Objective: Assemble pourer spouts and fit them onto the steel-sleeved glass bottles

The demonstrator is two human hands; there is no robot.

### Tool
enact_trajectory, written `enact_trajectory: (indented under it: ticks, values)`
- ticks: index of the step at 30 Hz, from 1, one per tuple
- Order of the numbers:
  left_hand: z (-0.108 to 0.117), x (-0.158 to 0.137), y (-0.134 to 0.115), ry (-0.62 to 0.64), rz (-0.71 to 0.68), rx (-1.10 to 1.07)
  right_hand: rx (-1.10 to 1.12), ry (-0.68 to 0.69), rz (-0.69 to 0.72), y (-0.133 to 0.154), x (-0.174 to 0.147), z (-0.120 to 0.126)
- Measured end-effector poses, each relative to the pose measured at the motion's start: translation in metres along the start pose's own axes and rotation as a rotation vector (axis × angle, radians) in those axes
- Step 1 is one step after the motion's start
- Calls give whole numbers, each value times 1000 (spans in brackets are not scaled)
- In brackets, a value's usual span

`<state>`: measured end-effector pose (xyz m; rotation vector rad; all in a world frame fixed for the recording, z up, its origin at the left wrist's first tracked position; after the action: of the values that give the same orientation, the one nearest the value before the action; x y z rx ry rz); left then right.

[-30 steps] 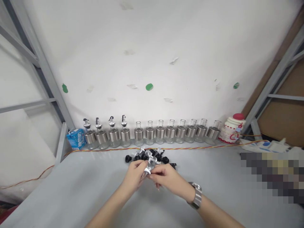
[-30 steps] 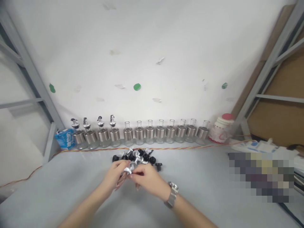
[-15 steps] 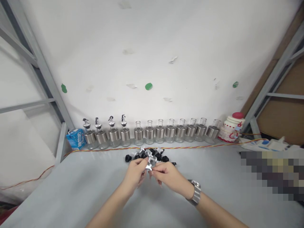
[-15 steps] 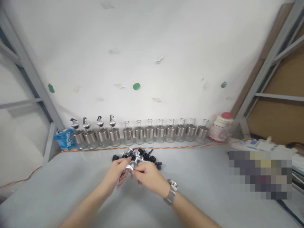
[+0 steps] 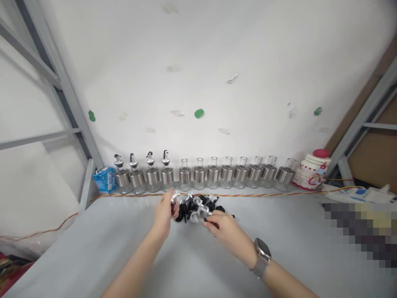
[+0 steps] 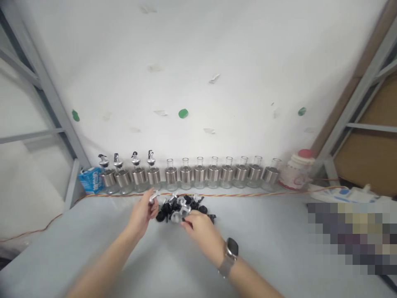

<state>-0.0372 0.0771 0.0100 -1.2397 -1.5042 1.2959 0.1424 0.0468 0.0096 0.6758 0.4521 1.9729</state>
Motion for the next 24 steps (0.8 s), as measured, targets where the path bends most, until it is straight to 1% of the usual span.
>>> enact_trajectory:
  ticks: [3,5,6,7,8,10,12,14,16,17,19,21,23,24]
  values:
    - [-11,-5,8,15,-8,30,-193,-4,-17,-11,5,-4]
    - [-12,-6,12,-2,-26,77,-219,-8,-10,-16,8,-6]
    - [-11,-6,13,-12,-41,108,-195,-30,-16,-17,9,-6]
    - [-10,-6,13,-22,-62,144,-137,-58,-39,-19,10,-5]
    - [-9,-5,13,-30,-90,182,-28,-74,-90,-22,11,-5]
    - [-8,-5,12,-35,-163,260,262,-48,-227,-27,12,-5]
    - [-9,-7,11,-17,-261,342,562,64,-347,-29,12,-7]
    - [-12,-10,12,38,-377,458,846,193,-418,-27,10,-9]
    - [-17,-13,13,107,-509,639,1100,268,-473,-24,7,-9]
    - [-19,-14,14,134,-567,731,1191,286,-494,-23,6,-9]
    - [-21,-14,17,160,-651,871,1251,287,-504,-21,4,-8]
    - [-21,-13,19,158,-655,880,1259,290,-495,-18,4,-8]
    - [-21,-12,18,154,-591,761,1255,299,-485,-16,3,-7]
    - [-21,-11,17,146,-518,617,1249,301,-483,-14,3,-7]
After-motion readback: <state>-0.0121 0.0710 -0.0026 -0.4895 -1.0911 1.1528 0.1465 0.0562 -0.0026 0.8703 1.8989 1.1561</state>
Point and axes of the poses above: each hand's wrist, its own x-axis towards the middle knuckle, its own z-axis out of the back of the hand, y = z × x, the point moved 4 cm from there along x, towards the middle knuckle, and after that the axes turned 2 degrees about -y, right-handed, at the moved point
